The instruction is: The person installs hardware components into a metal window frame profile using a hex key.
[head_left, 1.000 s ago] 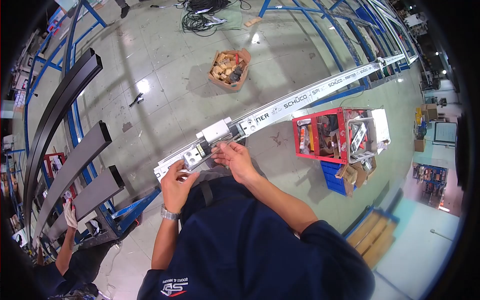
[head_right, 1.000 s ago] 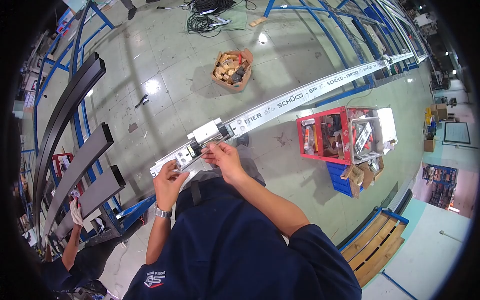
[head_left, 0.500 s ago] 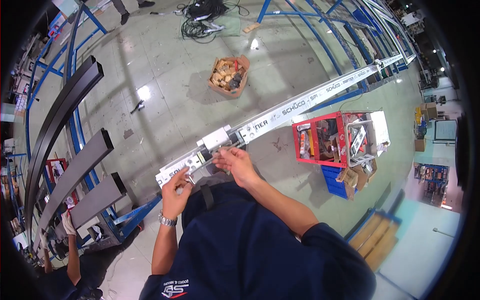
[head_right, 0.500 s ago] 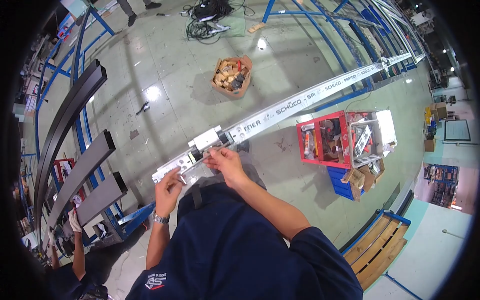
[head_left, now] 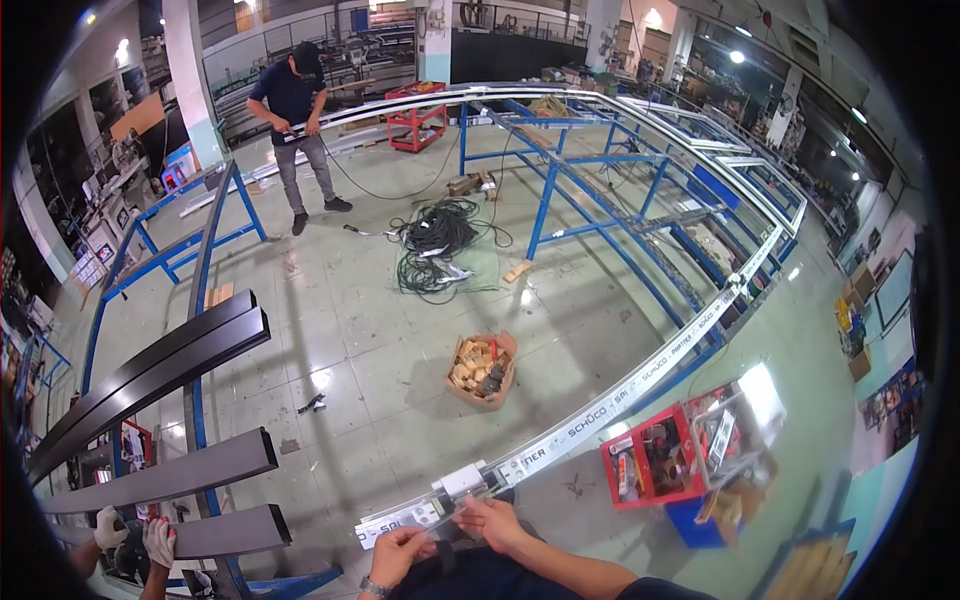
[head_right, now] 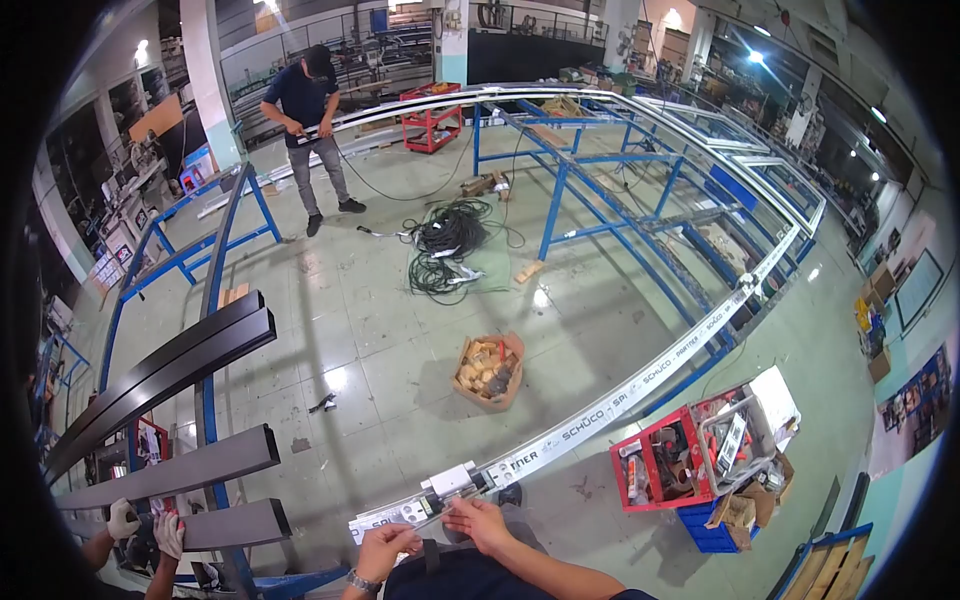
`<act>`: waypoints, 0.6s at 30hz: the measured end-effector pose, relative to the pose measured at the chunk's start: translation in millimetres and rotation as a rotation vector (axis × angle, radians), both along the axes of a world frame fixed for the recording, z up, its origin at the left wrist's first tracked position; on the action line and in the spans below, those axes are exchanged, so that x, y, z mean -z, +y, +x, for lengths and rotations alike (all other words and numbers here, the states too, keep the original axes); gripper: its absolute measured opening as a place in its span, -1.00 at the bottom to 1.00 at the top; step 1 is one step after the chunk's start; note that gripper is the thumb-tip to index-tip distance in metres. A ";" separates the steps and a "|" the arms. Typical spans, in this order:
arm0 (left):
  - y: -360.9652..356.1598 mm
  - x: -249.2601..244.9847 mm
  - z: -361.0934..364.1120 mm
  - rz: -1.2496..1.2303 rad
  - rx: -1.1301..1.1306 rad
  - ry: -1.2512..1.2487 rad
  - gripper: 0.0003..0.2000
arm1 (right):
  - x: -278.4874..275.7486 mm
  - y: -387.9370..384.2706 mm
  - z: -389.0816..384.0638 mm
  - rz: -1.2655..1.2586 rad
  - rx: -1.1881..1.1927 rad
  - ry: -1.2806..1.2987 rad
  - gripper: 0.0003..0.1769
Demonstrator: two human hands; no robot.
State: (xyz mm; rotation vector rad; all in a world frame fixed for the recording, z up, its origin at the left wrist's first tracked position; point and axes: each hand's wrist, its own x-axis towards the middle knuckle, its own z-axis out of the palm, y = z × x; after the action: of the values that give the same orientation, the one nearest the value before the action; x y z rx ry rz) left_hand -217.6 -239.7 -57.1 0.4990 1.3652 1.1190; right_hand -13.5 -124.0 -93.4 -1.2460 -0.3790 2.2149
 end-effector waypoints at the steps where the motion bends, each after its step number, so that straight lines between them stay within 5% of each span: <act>1: -1.1 -3.4 1.2 0.054 0.062 0.198 -0.80 | -0.4 -0.5 0.6 0.013 -0.014 -0.014 -0.71; 4: -0.6 -14.2 4.0 0.251 0.169 0.756 -0.79 | 7.5 0.9 0.8 0.058 -0.008 0.048 -0.71; 8: 7.5 -53.0 23.7 0.247 -0.088 0.694 -0.80 | 16.0 -1.4 3.1 0.096 0.004 0.195 -0.70; 12: 0.1 -30.7 4.7 -0.247 0.043 0.013 -0.59 | 21.5 -1.3 6.8 0.096 0.006 0.299 -0.69; 16: -0.2 -21.9 6.5 -0.049 0.235 0.117 -0.64 | 6.0 -1.1 4.5 0.069 0.036 0.275 -0.74; 18: 1.0 -32.7 9.4 0.149 0.263 0.530 -0.70 | 0.8 0.8 3.2 0.057 0.014 0.170 -0.75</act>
State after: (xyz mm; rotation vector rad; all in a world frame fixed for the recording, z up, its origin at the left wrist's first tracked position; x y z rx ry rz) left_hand -208.2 -238.7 -24.4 1.1099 1.6126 0.9060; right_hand -10.3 -123.2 -94.1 -1.0182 -0.3617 2.2614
